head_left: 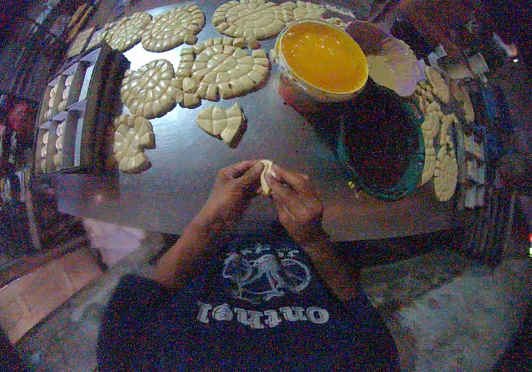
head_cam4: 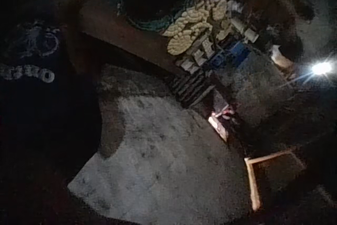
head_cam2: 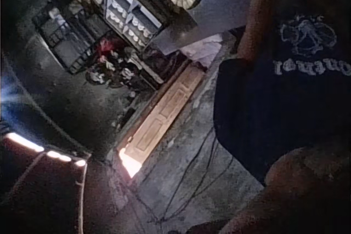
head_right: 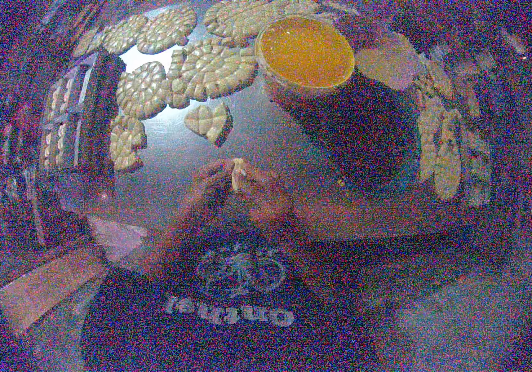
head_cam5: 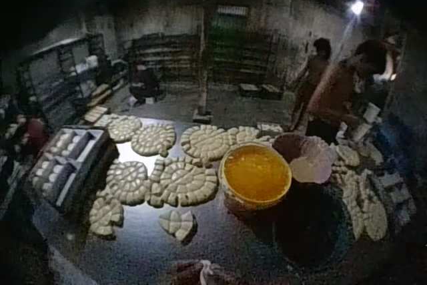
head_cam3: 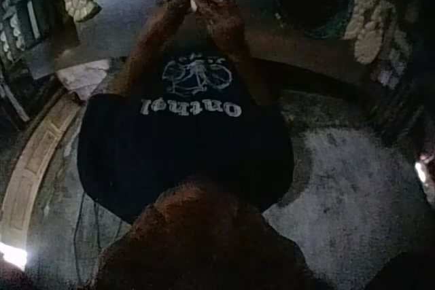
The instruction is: The person fills pieces of dough with a dark paste, shapes them into rolls by hand, and places the finished rolls into metal baking tins.
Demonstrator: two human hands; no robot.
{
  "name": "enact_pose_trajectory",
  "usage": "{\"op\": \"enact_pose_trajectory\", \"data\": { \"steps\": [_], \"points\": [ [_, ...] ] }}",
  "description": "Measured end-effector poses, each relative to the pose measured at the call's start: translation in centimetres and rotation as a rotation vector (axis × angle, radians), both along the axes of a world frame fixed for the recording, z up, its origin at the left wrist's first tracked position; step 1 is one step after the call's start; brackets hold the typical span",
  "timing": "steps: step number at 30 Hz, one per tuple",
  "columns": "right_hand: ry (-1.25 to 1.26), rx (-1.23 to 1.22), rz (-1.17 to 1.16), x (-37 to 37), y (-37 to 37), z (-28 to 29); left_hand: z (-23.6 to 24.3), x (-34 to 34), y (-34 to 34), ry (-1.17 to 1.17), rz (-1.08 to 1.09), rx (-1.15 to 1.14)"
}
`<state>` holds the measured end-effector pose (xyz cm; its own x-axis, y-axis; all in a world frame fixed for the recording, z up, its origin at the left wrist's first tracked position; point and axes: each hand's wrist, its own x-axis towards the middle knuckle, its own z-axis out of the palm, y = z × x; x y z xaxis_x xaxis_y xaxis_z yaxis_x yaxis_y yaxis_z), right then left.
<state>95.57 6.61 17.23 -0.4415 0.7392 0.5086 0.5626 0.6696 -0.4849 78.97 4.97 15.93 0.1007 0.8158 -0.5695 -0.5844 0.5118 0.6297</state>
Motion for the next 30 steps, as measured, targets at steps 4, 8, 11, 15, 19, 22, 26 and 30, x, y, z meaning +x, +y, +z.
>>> {"op": "enact_pose_trajectory", "data": {
  "steps": [4,8,11,15,19,22,26,30],
  "points": [
    [-0.101,0.008,0.058,0.9,0.3,0.3,0.5,-0.2,-0.5,0.133,-0.081,0.135],
    [0.235,-0.792,-0.301,-0.6,-0.3,2.9,0.6,-0.4,-1.5,0.199,-0.142,0.313],
    [0.291,-0.773,-0.236,0.2,-0.1,1.8,1.5,-0.5,-1.5,0.275,-0.234,0.288],
    [0.278,-0.755,-0.183,1.1,-0.8,-0.3,0.5,0.4,-2.2,0.419,-0.219,0.230],
    [0.277,-0.871,-0.209,2.0,-1.8,-1.9,-0.7,0.6,-3.2,0.583,-0.237,0.290],
    [0.217,-0.992,-0.162,3.3,-2.9,-5.4,-2.1,1.0,-4.2,0.570,-0.179,0.400],
    [0.332,-1.251,-0.235,2.4,-2.5,-4.6,-6.9,1.1,-4.5,0.267,-0.097,0.452],
    [0.280,-1.305,-0.100,1.7,-1.4,-3.1,-6.4,0.2,-3.8,-0.018,-0.150,0.308]
  ]
}}
